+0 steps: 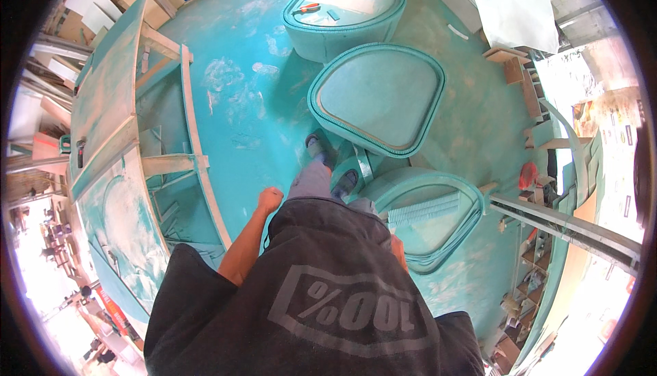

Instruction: The person places a large curved wood panel onto a work table and uses a square and a pencil to mark a line along its edge.

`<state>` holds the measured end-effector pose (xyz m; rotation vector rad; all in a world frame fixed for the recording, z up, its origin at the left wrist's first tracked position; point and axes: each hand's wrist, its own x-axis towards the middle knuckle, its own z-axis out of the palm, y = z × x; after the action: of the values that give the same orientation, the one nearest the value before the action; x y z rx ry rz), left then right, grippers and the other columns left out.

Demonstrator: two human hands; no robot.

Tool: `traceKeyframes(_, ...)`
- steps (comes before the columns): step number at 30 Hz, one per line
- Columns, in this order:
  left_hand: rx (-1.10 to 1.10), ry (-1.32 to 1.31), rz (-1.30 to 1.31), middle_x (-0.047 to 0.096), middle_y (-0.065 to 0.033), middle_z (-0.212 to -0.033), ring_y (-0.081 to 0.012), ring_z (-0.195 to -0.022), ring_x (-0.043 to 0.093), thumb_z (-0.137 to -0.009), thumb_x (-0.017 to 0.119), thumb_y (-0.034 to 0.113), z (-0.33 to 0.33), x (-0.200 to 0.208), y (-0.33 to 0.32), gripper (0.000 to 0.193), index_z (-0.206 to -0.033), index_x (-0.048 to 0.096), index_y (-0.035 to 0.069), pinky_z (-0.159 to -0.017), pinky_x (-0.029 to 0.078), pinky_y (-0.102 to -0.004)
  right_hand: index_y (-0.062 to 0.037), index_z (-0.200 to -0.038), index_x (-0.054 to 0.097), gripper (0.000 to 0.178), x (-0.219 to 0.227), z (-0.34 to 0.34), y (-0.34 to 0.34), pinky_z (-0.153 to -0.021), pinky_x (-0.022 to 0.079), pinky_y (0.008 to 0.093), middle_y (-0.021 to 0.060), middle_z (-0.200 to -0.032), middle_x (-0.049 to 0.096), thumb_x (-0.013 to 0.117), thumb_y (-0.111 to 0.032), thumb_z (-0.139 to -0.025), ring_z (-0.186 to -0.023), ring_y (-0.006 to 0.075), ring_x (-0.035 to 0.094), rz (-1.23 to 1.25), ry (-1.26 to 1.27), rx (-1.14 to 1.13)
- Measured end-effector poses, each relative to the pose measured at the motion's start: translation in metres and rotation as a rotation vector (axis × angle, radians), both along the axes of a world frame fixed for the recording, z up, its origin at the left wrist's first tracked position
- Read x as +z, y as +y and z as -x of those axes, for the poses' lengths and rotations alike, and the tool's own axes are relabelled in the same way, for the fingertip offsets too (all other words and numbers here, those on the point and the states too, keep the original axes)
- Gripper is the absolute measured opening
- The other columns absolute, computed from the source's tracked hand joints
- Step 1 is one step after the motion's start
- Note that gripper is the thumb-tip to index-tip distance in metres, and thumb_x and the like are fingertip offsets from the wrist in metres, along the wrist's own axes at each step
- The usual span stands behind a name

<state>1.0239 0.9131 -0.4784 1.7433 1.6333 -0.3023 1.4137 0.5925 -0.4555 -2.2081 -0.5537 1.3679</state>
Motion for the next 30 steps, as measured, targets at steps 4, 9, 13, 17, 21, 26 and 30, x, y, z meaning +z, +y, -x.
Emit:
traceKeyframes(4, 0.111, -0.078, 0.002, 0.068, -0.0234, -0.095, -0.0430, -0.091, 0.065, -0.084, 0.049, 0.032, 0.011, -0.002, -0.023, 0.037, -0.090, 0.069, 0.002, -0.082, 0.052, -0.0470, -0.0062, -0.112, 0.064, 0.029, -0.069, -0.009, -0.013, -0.075, 0.054, 0.0389, 0.0079, -0.097, 0.067, 0.053, -0.026, -0.095, -0.087, 0.0214, 0.064, -0.227, -0.220, 0.157)
traceKeyframes(9, -0.018, -0.065, -0.007, 0.067, -0.0244, -0.093, -0.0426, -0.089, 0.065, -0.083, 0.052, 0.033, 0.017, -0.011, -0.026, 0.036, -0.084, 0.069, 0.001, -0.077, 0.053, -0.0466, -0.0115, -0.123, 0.059, 0.032, 0.003, -0.024, 0.022, -0.065, 0.054, 0.0413, 0.0073, -0.101, 0.066, 0.053, -0.028, -0.096, -0.081, 0.0207, 0.064, 0.109, 0.299, -0.475)
traceKeyframes(13, -0.033, -0.035, -0.019, 0.068, -0.0236, -0.092, -0.0420, -0.089, 0.066, -0.082, 0.054, 0.033, 0.013, 0.006, -0.018, 0.036, -0.083, 0.070, 0.001, -0.079, 0.052, -0.0459, -0.0122, -0.129, 0.055, 0.041, 0.011, -0.036, 0.011, -0.073, 0.053, 0.0437, 0.0100, -0.110, 0.064, 0.055, -0.034, -0.094, -0.089, 0.0257, 0.065, 0.069, 0.285, -0.490)
traceKeyframes(17, 0.013, -0.119, -0.007, 0.070, -0.0205, -0.094, -0.0391, -0.092, 0.067, -0.083, 0.055, 0.032, 0.029, 0.011, -0.017, 0.033, -0.091, 0.071, 0.004, -0.082, 0.052, -0.0441, -0.0122, -0.126, 0.056, 0.038, 0.019, -0.015, 0.000, -0.072, 0.053, 0.0445, 0.0100, -0.110, 0.065, 0.053, -0.034, -0.094, -0.088, 0.0261, 0.065, 0.082, 0.272, -0.505)
traceKeyframes(21, 0.107, -0.244, -0.006, 0.071, -0.0191, -0.096, -0.0373, -0.094, 0.067, -0.084, 0.056, 0.031, 0.055, 0.011, -0.034, 0.032, -0.094, 0.071, 0.005, -0.083, 0.052, -0.0438, -0.0136, -0.126, 0.056, 0.038, 0.023, 0.021, -0.024, -0.072, 0.052, 0.0453, 0.0105, -0.110, 0.065, 0.053, -0.033, -0.094, -0.087, 0.0275, 0.065, 0.156, 0.295, -0.511)
traceKeyframes(26, 0.053, -0.164, -0.046, 0.070, -0.0215, -0.095, -0.0398, -0.093, 0.066, -0.084, 0.056, 0.030, 0.093, 0.004, -0.059, 0.032, -0.090, 0.070, 0.002, -0.082, 0.051, -0.0459, -0.0146, -0.122, 0.059, 0.032, 0.030, 0.082, -0.050, -0.066, 0.053, 0.0416, 0.0097, -0.101, 0.067, 0.056, -0.028, -0.092, -0.078, 0.0232, 0.065, 0.145, 0.279, -0.449)
traceKeyframes(30, -0.086, -0.040, 0.036, 0.068, -0.0247, -0.095, -0.0428, -0.093, 0.064, -0.082, 0.054, 0.029, 0.140, -0.016, -0.104, 0.033, -0.089, 0.069, 0.000, -0.082, 0.050, -0.0490, -0.0128, -0.120, 0.062, 0.031, 0.052, 0.133, -0.076, -0.064, 0.054, 0.0403, 0.0100, -0.103, 0.067, 0.057, -0.028, -0.093, -0.078, 0.0218, 0.065, 0.128, 0.277, -0.491)
